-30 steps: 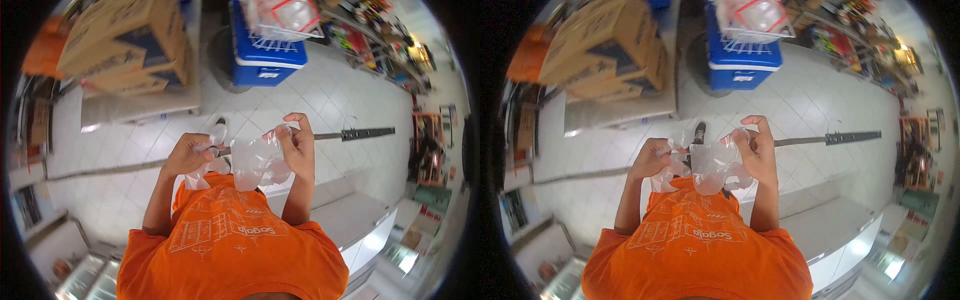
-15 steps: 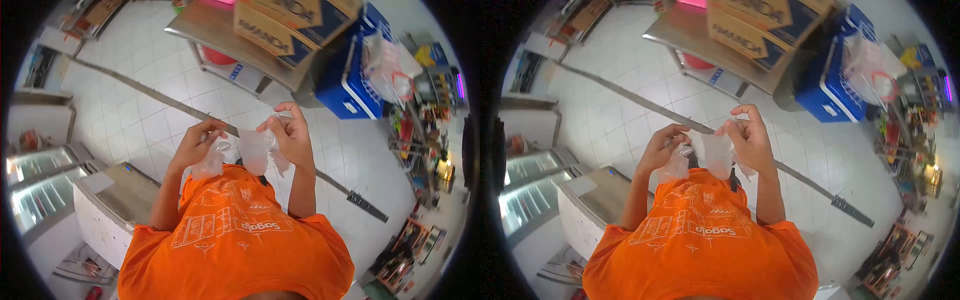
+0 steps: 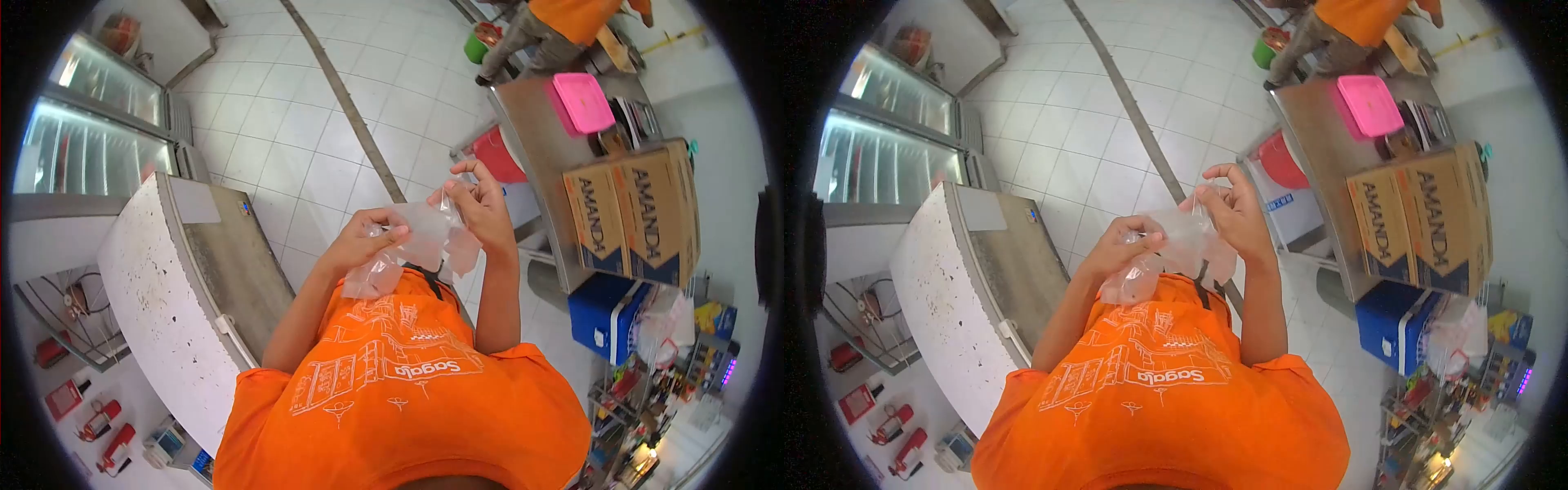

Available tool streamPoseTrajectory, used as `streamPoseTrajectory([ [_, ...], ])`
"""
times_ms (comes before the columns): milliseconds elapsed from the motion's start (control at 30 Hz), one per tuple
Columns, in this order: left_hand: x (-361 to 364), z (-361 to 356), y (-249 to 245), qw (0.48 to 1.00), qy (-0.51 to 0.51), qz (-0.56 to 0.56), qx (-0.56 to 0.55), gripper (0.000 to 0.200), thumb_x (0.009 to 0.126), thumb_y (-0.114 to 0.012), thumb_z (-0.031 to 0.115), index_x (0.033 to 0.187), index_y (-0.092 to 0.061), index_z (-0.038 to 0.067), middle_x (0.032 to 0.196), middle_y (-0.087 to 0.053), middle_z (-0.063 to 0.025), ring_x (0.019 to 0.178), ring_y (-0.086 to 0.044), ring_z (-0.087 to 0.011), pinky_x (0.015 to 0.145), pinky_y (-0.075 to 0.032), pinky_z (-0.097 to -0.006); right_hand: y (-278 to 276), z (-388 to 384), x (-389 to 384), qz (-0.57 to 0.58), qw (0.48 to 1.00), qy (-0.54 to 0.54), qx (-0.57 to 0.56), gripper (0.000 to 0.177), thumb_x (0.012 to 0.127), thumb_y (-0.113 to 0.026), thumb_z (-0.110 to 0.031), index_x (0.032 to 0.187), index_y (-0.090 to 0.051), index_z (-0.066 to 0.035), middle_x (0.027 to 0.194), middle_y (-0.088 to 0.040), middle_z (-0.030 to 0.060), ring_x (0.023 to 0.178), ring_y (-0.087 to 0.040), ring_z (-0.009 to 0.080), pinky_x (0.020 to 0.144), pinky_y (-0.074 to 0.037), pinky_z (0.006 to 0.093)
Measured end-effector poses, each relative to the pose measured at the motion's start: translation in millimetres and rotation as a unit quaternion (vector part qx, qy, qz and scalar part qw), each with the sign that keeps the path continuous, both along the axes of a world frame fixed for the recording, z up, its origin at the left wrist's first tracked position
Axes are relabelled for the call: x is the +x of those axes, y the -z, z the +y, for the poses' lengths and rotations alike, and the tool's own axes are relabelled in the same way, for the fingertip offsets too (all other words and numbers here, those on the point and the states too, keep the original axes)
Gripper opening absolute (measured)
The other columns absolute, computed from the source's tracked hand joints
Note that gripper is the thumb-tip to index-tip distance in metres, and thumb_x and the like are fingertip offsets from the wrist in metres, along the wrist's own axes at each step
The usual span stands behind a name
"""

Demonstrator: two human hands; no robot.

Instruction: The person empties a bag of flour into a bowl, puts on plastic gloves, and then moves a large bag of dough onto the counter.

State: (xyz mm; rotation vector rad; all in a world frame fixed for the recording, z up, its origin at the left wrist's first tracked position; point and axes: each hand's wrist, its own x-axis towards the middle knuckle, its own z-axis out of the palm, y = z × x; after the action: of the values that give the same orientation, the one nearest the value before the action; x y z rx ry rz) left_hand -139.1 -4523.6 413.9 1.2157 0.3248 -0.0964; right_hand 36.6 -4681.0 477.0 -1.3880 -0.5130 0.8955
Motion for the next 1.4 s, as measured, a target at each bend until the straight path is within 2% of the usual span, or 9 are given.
streamPoseTrajectory([
  [467, 80, 166, 8, 0.978, -0.199, 0.052, 0.034, 0.010, 0.091, -0.074, 0.011, 0.093, -0.071, 0.001, 0.087, -0.071, -0.0030, 0.083, -0.065, -0.0095, 0.075, -0.052, -0.0243, 55, 216, 144, -0.030, 0.979, -0.160, -0.126, 0.033, 0.095, -0.069, -0.025, 0.115, -0.052, -0.006, 0.090, -0.072, 0.0095, 0.063, -0.055, 0.0071, 0.051, -0.039, 0.0231],
  [567, 108, 198, -6, 0.961, -0.254, 0.101, 0.029, 0.009, 0.090, -0.075, 0.009, 0.091, -0.070, 0.002, 0.086, -0.070, -0.0024, 0.083, -0.065, -0.0092, 0.074, -0.052, -0.0244, 49, 268, 172, -0.244, 0.946, -0.144, -0.158, 0.037, 0.092, -0.072, -0.030, 0.112, -0.053, -0.005, 0.091, -0.070, 0.0114, 0.062, -0.057, 0.0155, 0.055, -0.045, 0.0296],
  [633, 131, 226, -14, 0.947, -0.295, 0.123, 0.027, 0.009, 0.090, -0.075, 0.008, 0.090, -0.068, 0.002, 0.085, -0.069, -0.0021, 0.082, -0.065, -0.0092, 0.074, -0.052, -0.0247, 16, 300, 187, -0.662, 0.749, -0.006, 0.008, 0.042, 0.088, -0.076, -0.035, 0.105, -0.056, -0.002, 0.086, -0.066, 0.0124, 0.065, -0.060, 0.0225, 0.061, -0.050, 0.0352],
  [667, 141, 236, -11, 0.938, -0.329, 0.112, 0.006, 0.011, 0.090, -0.075, 0.010, 0.092, -0.067, 0.003, 0.086, -0.069, -0.0019, 0.082, -0.064, -0.0093, 0.074, -0.052, -0.0249, 4, 313, 189, -0.662, 0.749, -0.004, 0.014, 0.042, 0.088, -0.076, -0.035, 0.105, -0.056, -0.002, 0.086, -0.066, 0.0124, 0.065, -0.060, 0.0225, 0.061, -0.050, 0.0352],
  [733, 159, 253, -14, 0.928, -0.359, 0.100, -0.019, 0.013, 0.090, -0.076, 0.012, 0.093, -0.066, 0.003, 0.087, -0.068, -0.0017, 0.082, -0.064, -0.0093, 0.073, -0.052, -0.0251, -14, 332, 181, -0.323, 0.935, -0.136, -0.056, 0.045, 0.084, -0.079, -0.039, 0.096, -0.058, -0.001, 0.079, -0.061, 0.0116, 0.068, -0.061, 0.0224, 0.066, -0.051, 0.0353],
  [900, 198, 315, -30, 0.899, -0.424, 0.077, -0.076, 0.025, 0.094, -0.073, 0.024, 0.103, -0.061, 0.004, 0.091, -0.065, -0.0014, 0.081, -0.061, -0.0080, 0.070, -0.051, -0.0249, 30, 408, 185, -0.214, 0.942, -0.259, 0.009, 0.044, 0.082, -0.083, -0.035, 0.090, -0.056, -0.001, 0.079, -0.062, 0.0079, 0.071, -0.061, 0.0166, 0.064, -0.049, 0.0296],
  [1000, 198, 367, 6, 0.907, -0.412, 0.047, -0.075, 0.030, 0.095, -0.072, 0.029, 0.106, -0.061, 0.003, 0.093, -0.064, -0.0015, 0.084, -0.059, -0.0078, 0.073, -0.049, -0.0246, 69, 462, 204, -0.061, 0.953, -0.293, 0.052, 0.036, 0.083, -0.084, -0.026, 0.092, -0.058, -0.002, 0.083, -0.065, 0.0039, 0.077, -0.063, 0.0120, 0.065, -0.049, 0.0262],
  [1067, 207, 404, 10, 0.915, -0.393, 0.028, -0.087, 0.031, 0.095, -0.072, 0.030, 0.106, -0.062, 0.003, 0.094, -0.065, -0.0018, 0.084, -0.059, -0.0076, 0.073, -0.048, -0.0244, 77, 501, 221, 0.179, 0.917, -0.355, -0.002, 0.026, 0.085, -0.081, -0.015, 0.096, -0.061, -0.003, 0.087, -0.067, 0.0016, 0.081, -0.064, 0.0089, 0.067, -0.049, 0.0236],
  [1400, 275, 651, -4, 0.919, -0.374, 0.097, 0.083, 0.016, 0.087, -0.076, 0.013, 0.097, -0.065, 0.004, 0.091, -0.066, -0.0014, 0.084, -0.058, -0.0094, 0.076, -0.048, -0.0263, 84, 744, 284, 0.086, 0.936, -0.316, -0.129, 0.014, 0.092, -0.068, -0.018, 0.099, -0.071, -0.007, 0.087, -0.067, 0.0003, 0.081, -0.063, 0.0079, 0.068, -0.050, 0.0231],
])
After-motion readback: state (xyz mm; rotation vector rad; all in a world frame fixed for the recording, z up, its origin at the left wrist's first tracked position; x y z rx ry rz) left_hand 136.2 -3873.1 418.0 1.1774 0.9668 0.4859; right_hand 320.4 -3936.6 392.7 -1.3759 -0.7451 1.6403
